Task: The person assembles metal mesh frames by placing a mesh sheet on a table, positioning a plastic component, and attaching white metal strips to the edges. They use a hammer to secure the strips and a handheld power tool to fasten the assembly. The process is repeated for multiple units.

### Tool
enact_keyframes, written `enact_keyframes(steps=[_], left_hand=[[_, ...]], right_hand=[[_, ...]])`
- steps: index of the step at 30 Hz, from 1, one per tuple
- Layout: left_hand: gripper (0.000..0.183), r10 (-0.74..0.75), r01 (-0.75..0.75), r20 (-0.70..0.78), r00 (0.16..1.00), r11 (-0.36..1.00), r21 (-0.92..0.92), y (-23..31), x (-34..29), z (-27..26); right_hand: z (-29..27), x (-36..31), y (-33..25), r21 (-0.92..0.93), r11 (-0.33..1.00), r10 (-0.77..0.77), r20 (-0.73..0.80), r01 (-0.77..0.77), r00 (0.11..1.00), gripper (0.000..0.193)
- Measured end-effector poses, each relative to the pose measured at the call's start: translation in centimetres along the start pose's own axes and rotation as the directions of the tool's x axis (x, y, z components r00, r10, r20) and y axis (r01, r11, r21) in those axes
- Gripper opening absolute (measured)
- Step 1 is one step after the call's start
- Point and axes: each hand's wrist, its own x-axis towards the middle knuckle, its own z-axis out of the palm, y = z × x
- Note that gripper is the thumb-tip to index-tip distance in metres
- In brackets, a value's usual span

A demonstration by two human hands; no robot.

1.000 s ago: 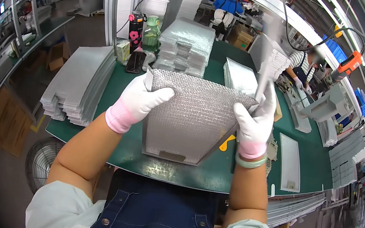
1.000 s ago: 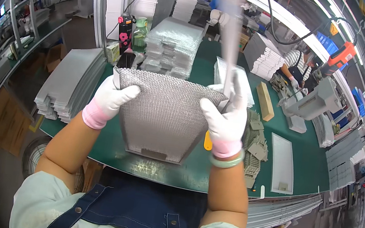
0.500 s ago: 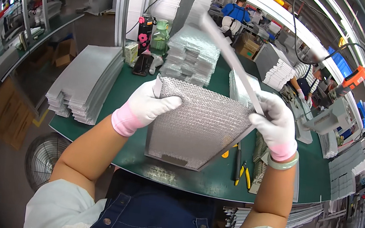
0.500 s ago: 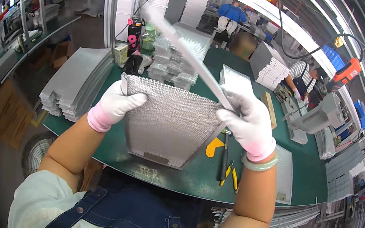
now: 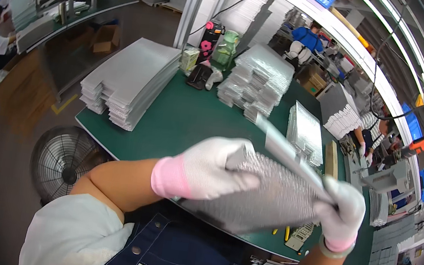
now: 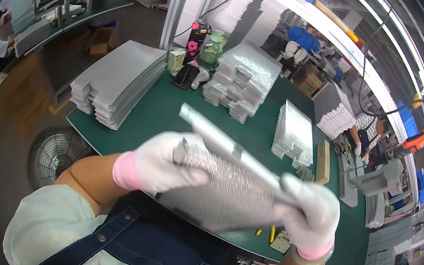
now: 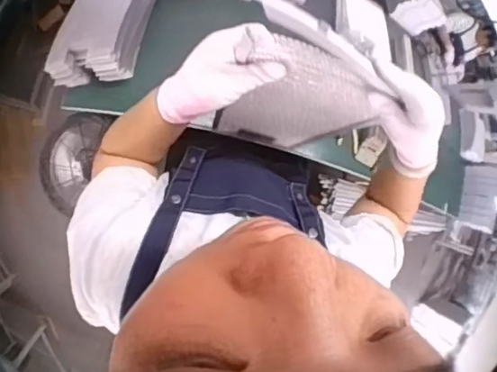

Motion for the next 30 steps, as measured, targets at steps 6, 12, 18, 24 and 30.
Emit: enact_keyframes(steps=[6,12,18,24,30], left_hand=[[0.043,-0.152,0.151,0.008,0.988,0.975,-0.166,-8.4,0.6,1.1],[0.046,-0.111,0.113,0.023,0.994,0.982,-0.149,-11.6,3.3,0.9],[0.037,-0.294,0.287,-0.012,0.956,0.94,-0.184,-12.6,3.1,1.3],[0.048,-0.138,0.169,-0.334,0.932,0.984,0.063,-11.8,4.0,2.6],[0.037,0.537,-0.173,-0.176,0.825,0.536,0.826,-10.7,5.2,2.4]], right_hand=[[5.1,-5.0,3.9,0.079,0.873,0.458,0.206,-0.481,0.865,0.044],[7.1,-6.8,9.8,0.583,0.503,0.609,0.285,-0.638,0.74,0.045],[7.6,-7.2,10.1,0.479,0.57,0.559,0.369,-0.667,0.743,0.042],[7.3,-8.4,10.2,0.492,0.55,0.595,0.336,-0.675,0.73,0.04],[6.6,-9.9,9.6,0.532,0.504,0.652,0.283,-0.681,0.703,0.036]])
